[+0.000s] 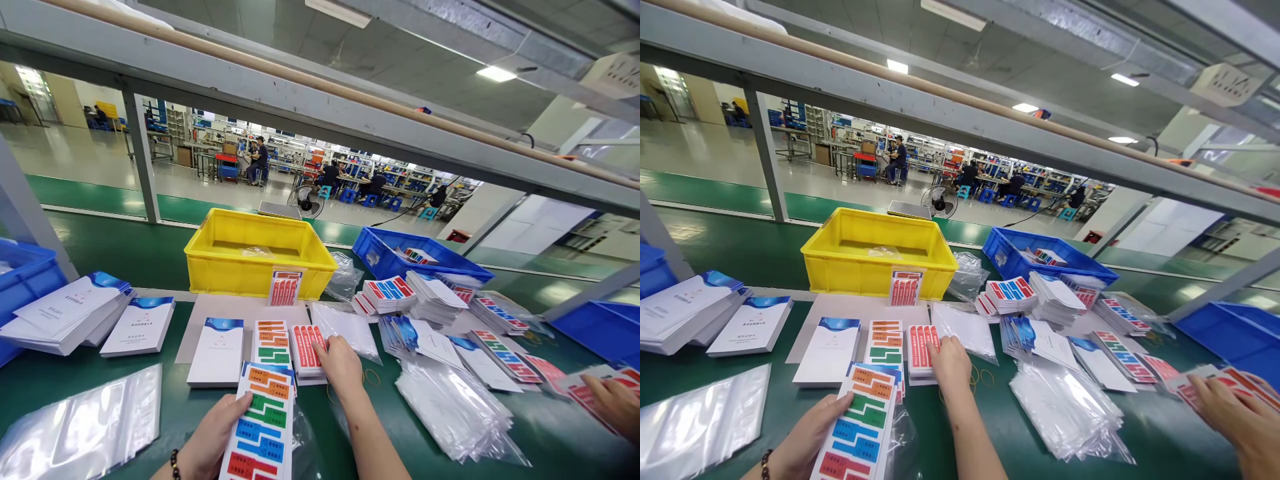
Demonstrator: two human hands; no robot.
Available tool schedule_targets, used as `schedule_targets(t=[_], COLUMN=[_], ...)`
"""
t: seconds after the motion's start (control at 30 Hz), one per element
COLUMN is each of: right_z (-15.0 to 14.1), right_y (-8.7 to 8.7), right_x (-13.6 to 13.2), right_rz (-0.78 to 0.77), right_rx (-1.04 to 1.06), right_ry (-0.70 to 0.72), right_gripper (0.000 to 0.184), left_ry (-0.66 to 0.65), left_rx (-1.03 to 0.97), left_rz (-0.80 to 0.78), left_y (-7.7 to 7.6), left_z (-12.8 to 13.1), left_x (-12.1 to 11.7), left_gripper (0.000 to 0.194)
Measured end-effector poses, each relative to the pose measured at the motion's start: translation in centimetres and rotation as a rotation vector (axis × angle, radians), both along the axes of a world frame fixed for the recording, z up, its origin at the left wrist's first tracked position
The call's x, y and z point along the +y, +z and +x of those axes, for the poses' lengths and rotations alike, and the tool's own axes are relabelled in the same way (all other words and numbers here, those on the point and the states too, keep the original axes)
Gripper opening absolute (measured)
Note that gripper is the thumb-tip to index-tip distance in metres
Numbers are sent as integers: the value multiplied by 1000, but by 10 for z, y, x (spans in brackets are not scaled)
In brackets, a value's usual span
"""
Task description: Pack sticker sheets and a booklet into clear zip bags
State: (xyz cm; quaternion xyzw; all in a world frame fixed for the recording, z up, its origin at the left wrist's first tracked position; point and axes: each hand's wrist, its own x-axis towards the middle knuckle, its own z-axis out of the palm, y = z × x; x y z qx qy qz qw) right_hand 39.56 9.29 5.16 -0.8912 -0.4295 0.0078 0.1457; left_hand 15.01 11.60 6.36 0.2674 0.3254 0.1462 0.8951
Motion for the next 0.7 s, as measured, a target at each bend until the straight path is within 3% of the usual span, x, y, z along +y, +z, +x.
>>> schedule_targets(t=[0.2,0.4,0.5,0.57,0.63,0.7], right_z=[1,12,-10,-35,-59,-77], right_y=[-1,8,14,14,10,3], right_x=[-1,-13,-22,-27,-30,-32], right_rz=[191,448,528,539,465,357], right_rx=[143,511,706,956,1199,1306], right_ry=[-22,59,164,286,402,452], right_gripper=[13,24,38,45,41,38], left_ry=[44,111,161,194,231,239], left_rx=[2,-2,-19,-28,-36,-72], left_rz=[7,19,-2,-12,-1,45], left_y=[-5,-11,-11,-12,-14,-18], left_z=[-1,0,3,4,5,5], left_x=[0,2,1,1,1,2], left_gripper=[33,32,37,42,48,54])
